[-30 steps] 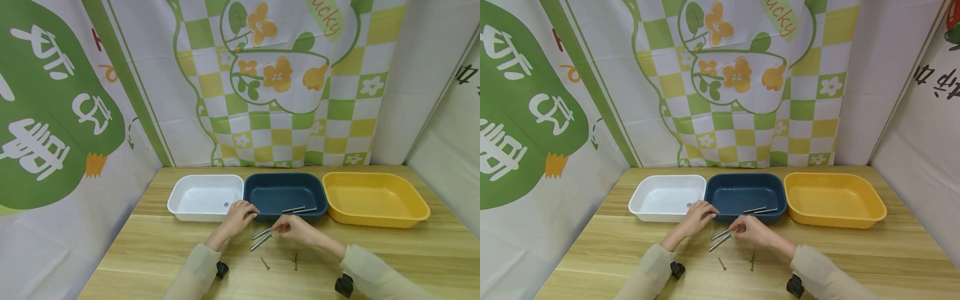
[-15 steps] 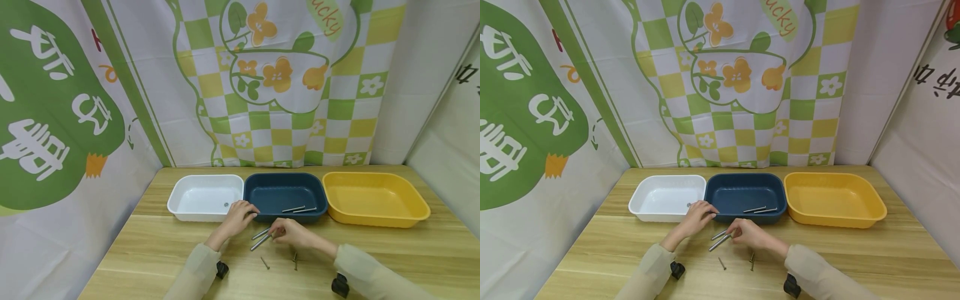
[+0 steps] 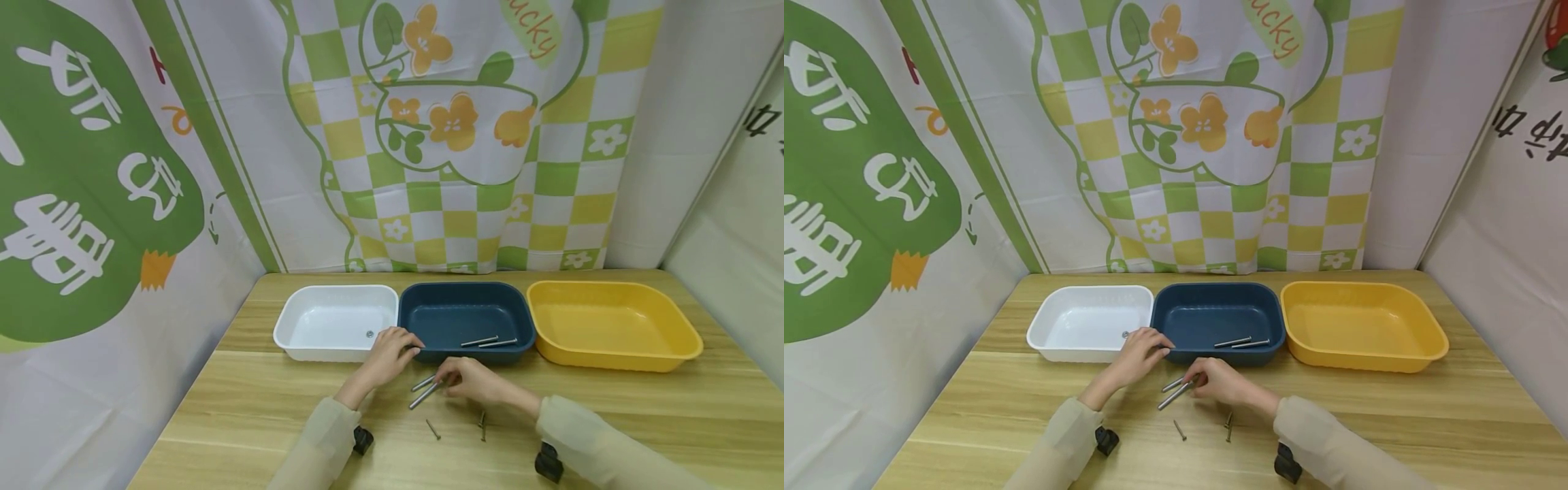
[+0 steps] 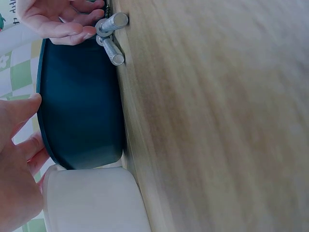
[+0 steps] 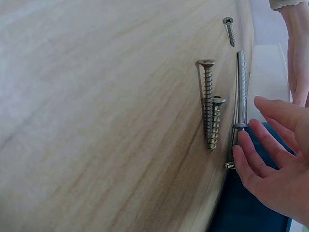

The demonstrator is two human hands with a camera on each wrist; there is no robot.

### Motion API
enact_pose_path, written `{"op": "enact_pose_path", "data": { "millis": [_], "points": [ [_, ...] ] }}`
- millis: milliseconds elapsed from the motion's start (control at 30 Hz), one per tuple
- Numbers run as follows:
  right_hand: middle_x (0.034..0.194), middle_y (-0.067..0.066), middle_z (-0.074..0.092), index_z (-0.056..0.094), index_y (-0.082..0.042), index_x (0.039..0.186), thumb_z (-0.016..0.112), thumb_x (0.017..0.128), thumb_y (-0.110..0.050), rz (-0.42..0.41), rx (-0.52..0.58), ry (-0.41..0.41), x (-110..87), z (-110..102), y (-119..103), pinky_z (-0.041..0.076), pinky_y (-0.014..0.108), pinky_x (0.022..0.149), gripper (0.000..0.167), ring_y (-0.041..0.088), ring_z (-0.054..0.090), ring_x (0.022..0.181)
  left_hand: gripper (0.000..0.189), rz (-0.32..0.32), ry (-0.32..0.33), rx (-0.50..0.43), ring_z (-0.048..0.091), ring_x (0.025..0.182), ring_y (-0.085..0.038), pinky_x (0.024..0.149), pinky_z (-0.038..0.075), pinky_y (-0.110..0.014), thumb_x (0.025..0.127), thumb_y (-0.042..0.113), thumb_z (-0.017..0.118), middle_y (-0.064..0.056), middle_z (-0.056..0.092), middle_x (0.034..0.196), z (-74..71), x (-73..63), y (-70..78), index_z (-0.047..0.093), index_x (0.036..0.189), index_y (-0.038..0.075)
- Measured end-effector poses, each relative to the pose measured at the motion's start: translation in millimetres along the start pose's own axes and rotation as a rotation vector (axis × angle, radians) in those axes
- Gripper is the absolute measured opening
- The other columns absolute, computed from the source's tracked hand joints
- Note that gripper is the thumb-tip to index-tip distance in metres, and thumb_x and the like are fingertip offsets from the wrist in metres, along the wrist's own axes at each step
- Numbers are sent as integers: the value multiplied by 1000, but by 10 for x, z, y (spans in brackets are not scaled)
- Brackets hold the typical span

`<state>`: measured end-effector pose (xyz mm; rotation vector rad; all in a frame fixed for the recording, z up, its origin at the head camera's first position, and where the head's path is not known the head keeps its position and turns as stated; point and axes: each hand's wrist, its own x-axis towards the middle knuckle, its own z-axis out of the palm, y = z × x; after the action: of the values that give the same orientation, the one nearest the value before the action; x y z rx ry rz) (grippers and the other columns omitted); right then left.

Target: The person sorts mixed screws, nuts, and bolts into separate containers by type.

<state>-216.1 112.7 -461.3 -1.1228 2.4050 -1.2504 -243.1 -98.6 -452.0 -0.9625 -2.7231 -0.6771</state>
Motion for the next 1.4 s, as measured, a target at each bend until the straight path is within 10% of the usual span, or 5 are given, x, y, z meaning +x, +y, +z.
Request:
{"op": "enact_pose_path", "data": {
  "millis": [1400],
  "points": [
    [77, 6, 60, 68, 0, 79, 67, 66, 8, -30, -146, 59, 49, 132, 102, 45, 19, 60, 16, 13, 55, 70, 13, -1, 6, -4, 49, 98, -18, 91, 32, -40, 89, 20, 53, 1, 58, 90, 13, -4, -4, 63, 95, 15]
  ]
}}
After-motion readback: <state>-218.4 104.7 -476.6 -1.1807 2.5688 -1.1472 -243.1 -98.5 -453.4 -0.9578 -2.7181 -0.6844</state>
